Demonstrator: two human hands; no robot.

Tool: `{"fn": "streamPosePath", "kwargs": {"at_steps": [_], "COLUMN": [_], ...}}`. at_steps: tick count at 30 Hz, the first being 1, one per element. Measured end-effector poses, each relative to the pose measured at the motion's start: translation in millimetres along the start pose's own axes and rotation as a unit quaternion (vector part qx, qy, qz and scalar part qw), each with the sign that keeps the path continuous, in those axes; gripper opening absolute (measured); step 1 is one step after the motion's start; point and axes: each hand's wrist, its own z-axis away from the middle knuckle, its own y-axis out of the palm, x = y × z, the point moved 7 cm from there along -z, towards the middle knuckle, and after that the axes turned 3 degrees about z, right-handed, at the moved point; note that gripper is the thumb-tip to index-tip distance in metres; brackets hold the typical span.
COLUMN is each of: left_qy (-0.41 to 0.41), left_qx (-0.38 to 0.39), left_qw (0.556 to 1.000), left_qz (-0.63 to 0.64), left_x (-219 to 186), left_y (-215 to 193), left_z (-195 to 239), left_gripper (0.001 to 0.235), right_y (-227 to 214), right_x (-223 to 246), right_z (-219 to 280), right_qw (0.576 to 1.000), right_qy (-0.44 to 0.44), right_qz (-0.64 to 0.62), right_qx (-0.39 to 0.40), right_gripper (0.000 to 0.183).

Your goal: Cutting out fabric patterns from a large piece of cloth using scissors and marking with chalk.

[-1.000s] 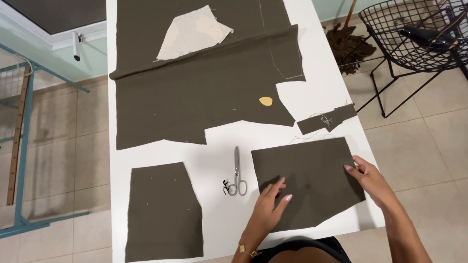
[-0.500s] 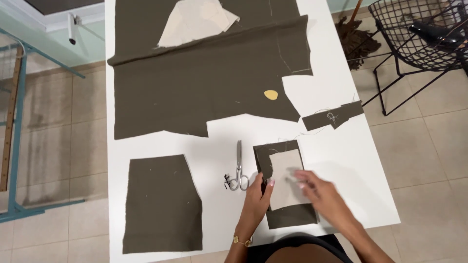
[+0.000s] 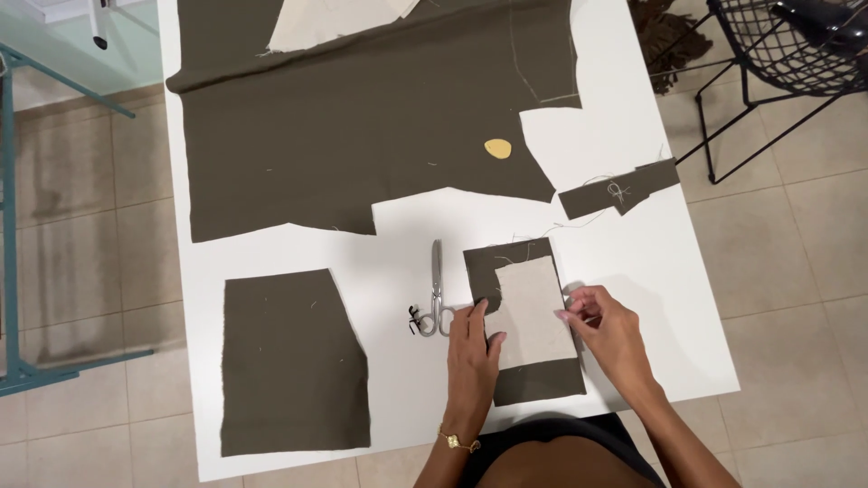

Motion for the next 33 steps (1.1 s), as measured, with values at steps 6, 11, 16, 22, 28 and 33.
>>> {"fn": "streamPosePath", "kwargs": {"at_steps": [6, 11, 16, 22, 28, 33], "left_qy": [-0.042, -0.115, -0.123, -0.101, -0.104, -0.064], "left_qx": [0.003, 0.002, -0.004, -0.013, -0.014, -0.019], "left_qw": [0.999, 0.991, 0.991, 0.995, 0.994, 0.997], "left_qz": [0.017, 0.065, 0.045, 0.014, 0.030, 0.027], "left_x": [15.4, 26.2, 27.5, 26.8, 21.2, 7.7], "left_y": [7.1, 8.3, 9.3, 10.2, 3.1, 3.6], "left_z": [-2.0, -5.6, -6.9, -6.8, -10.9, -10.2], "left_gripper": [0.048, 0.040, 0.036, 0.037, 0.036, 0.030], "right_y": [7.5, 7.6, 7.4, 10.7, 16.4, 16.5], "right_x": [-9.6, -13.0, -13.5, -11.2, -12.2, -6.6], "right_z": [-5.3, -6.6, -7.6, -8.2, -6.1, -1.7], "right_qw": [1.000, 0.999, 0.999, 0.999, 0.996, 0.987], "right_qy": [0.015, 0.032, 0.034, -0.034, -0.081, -0.105], "right_qz": [-0.015, -0.033, -0.028, -0.036, 0.046, 0.118], "right_qx": [0.004, 0.001, 0.004, -0.006, -0.006, 0.010], "right_gripper": [0.023, 0.024, 0.023, 0.015, 0.021, 0.032]}}
